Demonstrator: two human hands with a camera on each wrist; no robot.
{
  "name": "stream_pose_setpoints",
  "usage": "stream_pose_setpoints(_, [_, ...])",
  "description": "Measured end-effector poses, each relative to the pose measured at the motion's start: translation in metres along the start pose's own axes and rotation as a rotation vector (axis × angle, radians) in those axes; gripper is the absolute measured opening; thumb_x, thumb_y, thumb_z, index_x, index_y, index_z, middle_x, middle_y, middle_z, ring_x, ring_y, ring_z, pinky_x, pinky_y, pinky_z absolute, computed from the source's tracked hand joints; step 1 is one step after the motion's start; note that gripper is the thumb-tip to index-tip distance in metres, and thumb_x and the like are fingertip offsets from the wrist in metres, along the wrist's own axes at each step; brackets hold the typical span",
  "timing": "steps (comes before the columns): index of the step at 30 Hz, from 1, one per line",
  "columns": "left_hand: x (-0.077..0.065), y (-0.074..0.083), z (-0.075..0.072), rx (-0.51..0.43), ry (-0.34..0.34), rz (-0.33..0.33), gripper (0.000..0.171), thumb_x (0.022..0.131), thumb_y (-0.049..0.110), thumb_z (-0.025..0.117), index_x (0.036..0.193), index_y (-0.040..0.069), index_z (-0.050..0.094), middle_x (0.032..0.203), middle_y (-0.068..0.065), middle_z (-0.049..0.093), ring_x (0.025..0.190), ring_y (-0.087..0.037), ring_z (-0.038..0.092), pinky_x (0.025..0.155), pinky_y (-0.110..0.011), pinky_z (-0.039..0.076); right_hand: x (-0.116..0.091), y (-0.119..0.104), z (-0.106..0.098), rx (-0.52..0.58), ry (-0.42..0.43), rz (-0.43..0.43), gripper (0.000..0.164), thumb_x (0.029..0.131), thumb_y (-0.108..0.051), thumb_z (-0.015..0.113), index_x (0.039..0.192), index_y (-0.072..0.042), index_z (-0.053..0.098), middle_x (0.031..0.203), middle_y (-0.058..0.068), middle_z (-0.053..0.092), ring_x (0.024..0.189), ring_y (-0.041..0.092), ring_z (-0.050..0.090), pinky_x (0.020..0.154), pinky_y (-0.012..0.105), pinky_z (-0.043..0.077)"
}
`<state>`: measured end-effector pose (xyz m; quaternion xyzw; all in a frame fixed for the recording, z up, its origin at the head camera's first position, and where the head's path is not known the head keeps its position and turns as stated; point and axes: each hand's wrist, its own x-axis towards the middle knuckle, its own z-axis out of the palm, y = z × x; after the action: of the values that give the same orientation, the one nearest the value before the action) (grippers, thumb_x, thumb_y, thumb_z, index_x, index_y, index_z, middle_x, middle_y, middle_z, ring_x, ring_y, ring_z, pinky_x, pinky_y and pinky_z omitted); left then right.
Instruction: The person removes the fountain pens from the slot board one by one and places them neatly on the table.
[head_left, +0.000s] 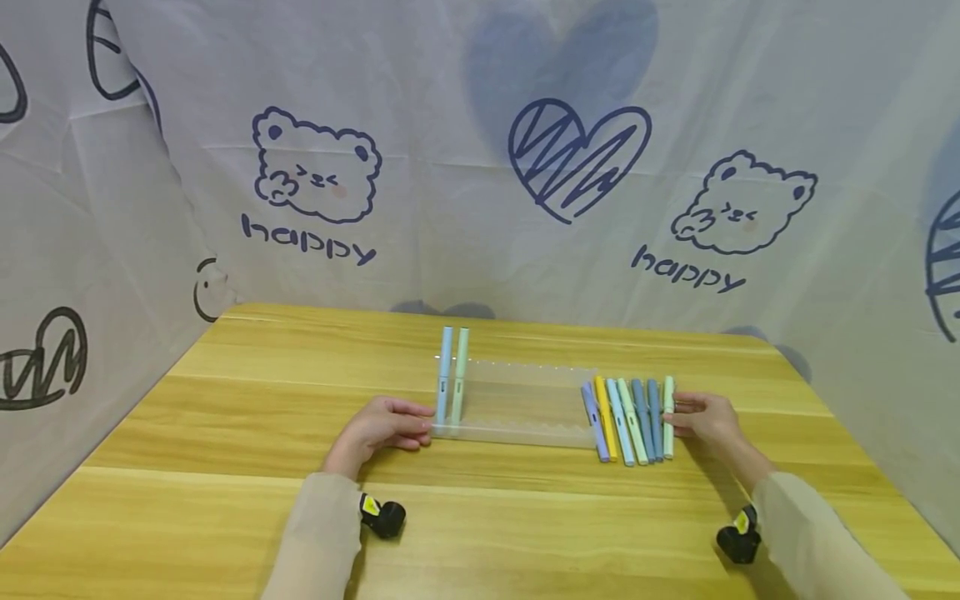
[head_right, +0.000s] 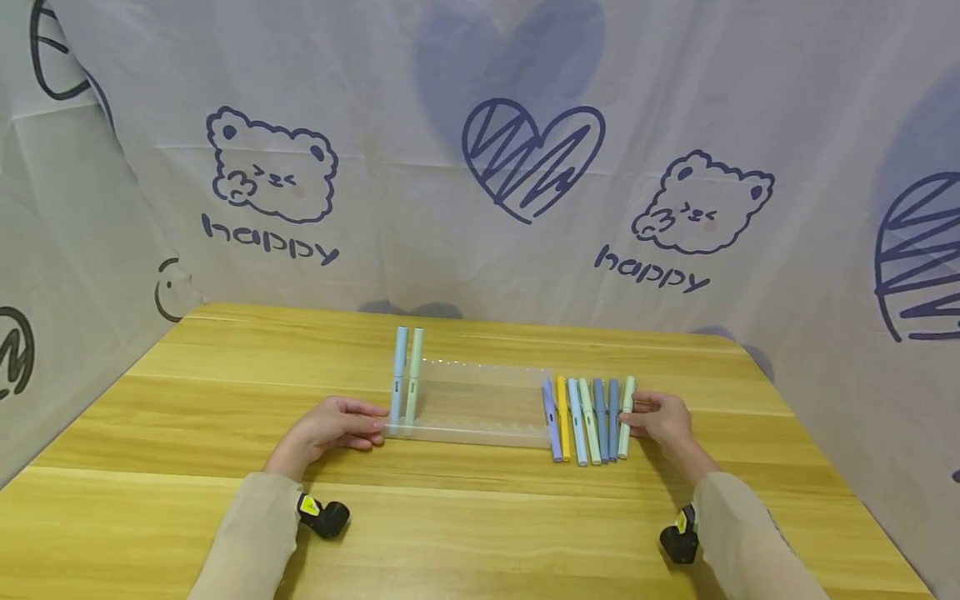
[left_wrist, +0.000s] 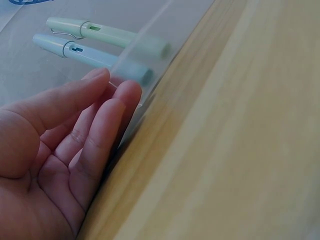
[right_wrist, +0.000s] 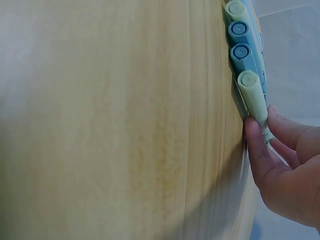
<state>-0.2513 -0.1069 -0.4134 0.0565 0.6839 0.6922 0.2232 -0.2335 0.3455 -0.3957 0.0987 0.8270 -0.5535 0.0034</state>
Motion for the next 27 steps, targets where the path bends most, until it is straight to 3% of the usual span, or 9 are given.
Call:
stream_pose_setpoints(6, [0.0000,-0.0001,0.0002,-0.004,-0.004,0.004,0.029,0.083,-0.004,0.058,0.110,-0.013,0.055,0.082,-0.013,0.066,0.069,-0.017,0.063,0.062,-0.025,0.054,-0.0018,-0.0006,-0.0010,-0.033,0.012,0.004,0.051,0.079,0.001,0.065,0.119,0.021,0.040,0.089,0.014,0.062,0.060,0.010,0.060,0.060,0.030,0.054])
stream_pose_setpoints(15, [0.0001,-0.0002,0.0004,-0.007,-0.002,0.001,0.029,0.083,-0.004,0.058,0.110,-0.013,0.055,0.080,-0.012,0.065,0.068,-0.017,0.063,0.061,-0.025,0.054,-0.0023,-0.0010,-0.0006,-0.063,0.010,-0.010,0.051,0.078,0.002,0.066,0.117,0.022,0.041,0.097,0.025,0.060,0.064,0.009,0.060,0.062,0.030,0.054])
stream_pose_setpoints(27, [0.0007,-0.0006,-0.0001,-0.008,-0.007,0.004,0.030,0.083,-0.004,0.058,0.110,-0.014,0.055,0.081,-0.012,0.065,0.069,-0.017,0.063,0.062,-0.025,0.054,-0.0018,0.0008,0.0002,-0.049,0.032,-0.010,0.049,0.077,0.005,0.065,0.116,0.022,0.042,0.095,0.023,0.061,0.061,0.009,0.060,0.059,0.029,0.054])
